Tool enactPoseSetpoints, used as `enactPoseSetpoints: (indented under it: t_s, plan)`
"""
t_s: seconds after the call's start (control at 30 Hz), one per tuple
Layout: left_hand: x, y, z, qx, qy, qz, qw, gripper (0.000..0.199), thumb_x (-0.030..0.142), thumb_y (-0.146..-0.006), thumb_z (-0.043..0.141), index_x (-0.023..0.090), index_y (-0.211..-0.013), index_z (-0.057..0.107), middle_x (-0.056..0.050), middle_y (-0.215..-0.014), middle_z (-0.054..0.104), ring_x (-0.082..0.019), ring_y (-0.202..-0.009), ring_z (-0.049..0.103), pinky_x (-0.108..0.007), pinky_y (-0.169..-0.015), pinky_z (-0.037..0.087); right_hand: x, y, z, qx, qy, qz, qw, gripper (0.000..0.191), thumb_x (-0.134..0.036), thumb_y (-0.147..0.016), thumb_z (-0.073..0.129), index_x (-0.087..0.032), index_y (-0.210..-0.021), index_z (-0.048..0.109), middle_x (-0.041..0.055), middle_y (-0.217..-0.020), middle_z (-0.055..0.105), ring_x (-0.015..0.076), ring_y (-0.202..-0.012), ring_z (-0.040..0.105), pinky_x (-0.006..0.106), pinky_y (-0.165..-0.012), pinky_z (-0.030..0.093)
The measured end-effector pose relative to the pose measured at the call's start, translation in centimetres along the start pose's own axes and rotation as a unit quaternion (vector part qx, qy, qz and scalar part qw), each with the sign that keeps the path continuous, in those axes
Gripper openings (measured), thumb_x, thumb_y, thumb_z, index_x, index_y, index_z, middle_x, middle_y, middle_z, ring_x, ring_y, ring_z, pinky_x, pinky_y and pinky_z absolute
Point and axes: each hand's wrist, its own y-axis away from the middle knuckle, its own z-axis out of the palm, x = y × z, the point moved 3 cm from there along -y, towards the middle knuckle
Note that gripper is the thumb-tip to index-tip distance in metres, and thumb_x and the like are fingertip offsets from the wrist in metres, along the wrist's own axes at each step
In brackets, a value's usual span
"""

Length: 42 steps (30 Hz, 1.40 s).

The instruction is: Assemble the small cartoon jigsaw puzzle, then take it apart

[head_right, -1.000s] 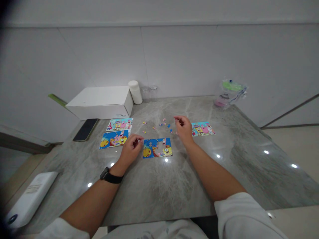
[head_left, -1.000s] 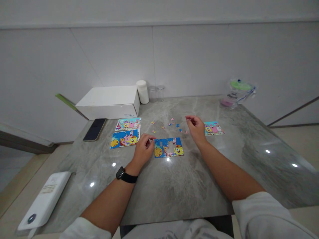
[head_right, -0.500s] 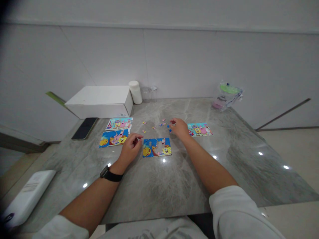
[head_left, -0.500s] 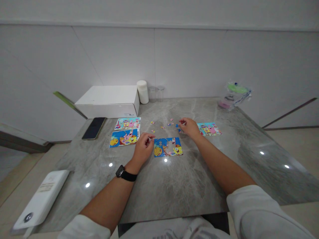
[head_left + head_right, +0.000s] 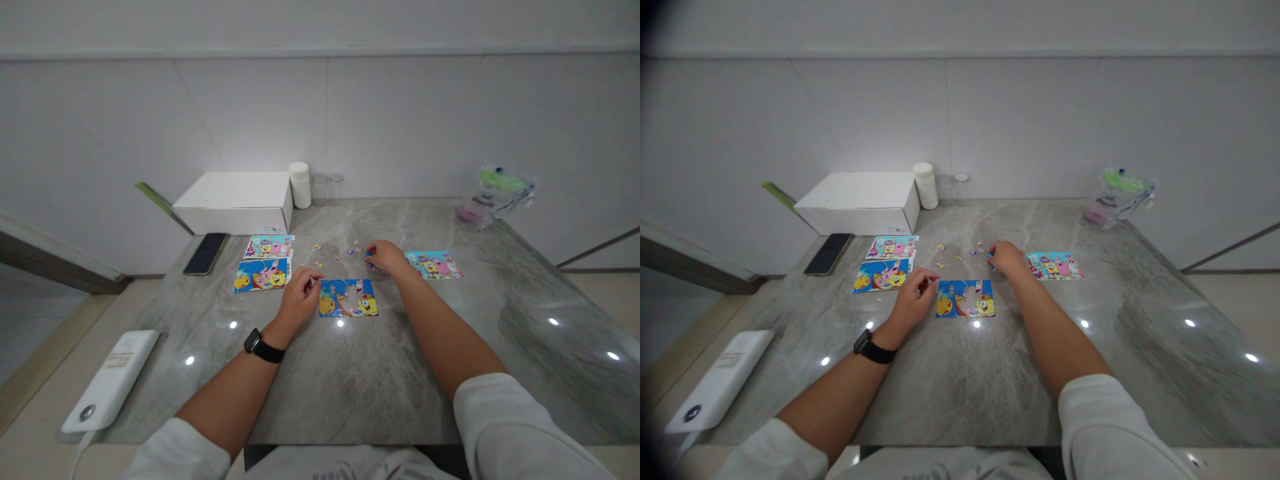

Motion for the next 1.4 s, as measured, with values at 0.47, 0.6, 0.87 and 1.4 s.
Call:
enactPoseSetpoints:
  t_s: [0.47,0.6,0.87,1.4]
  plan:
    - [0.6,0.0,-0.2,-0.012,-0.034,-0.005,0.999,0.018,0.013,-0.093,0.059,0.02,-0.107,0.067,-0.004,-0.101,0.065,-0.015,-0.082,0.057,-0.03,-0.078,0.05,-2.4,2.8,-3.4,0.052,-0.161,-0.116,0.979,0.014,-0.019,-0.079,0.075,-0.022,-0.092,0.078,0.0023,-0.085,0.078,0.0169,-0.072,0.068,0.027,-0.068,0.05]
    - [0.6,0.1,-0.1,-0.037,-0.06,0.011,0.997,0.023,0.012,-0.089,0.064,0.02,-0.111,0.066,-0.005,-0.107,0.065,-0.017,-0.089,0.059,-0.031,-0.081,0.051,-5.3,4.7,-3.2,0.013,-0.189,-0.199,0.962,0.009,-0.019,-0.079,0.076,-0.023,-0.087,0.078,0.0007,-0.083,0.077,0.0167,-0.075,0.068,0.028,-0.073,0.05]
    - [0.2,0.5,0.5,-0.093,-0.101,0.028,0.99,0.023,0.021,-0.085,0.077,0.022,-0.106,0.067,-0.006,-0.109,0.063,-0.023,-0.105,0.062,-0.038,-0.094,0.053,-9.2,7.6,-0.2,-0.091,-0.184,-0.251,0.946,0.009,-0.016,-0.081,0.074,-0.023,-0.085,0.077,-0.0012,-0.079,0.076,0.0148,-0.075,0.068,0.024,-0.067,0.048]
    - [-0.2,0.8,1.3,-0.146,-0.14,0.02,0.979,0.022,0.028,-0.08,0.084,0.023,-0.1,0.074,-0.006,-0.104,0.062,-0.023,-0.1,0.061,-0.039,-0.09,0.052,-8.8,7.3,1.9,-0.089,-0.117,-0.259,0.955,0.009,-0.017,-0.081,0.076,-0.024,-0.087,0.079,-0.0002,-0.084,0.079,0.0163,-0.076,0.07,0.026,-0.069,0.047]
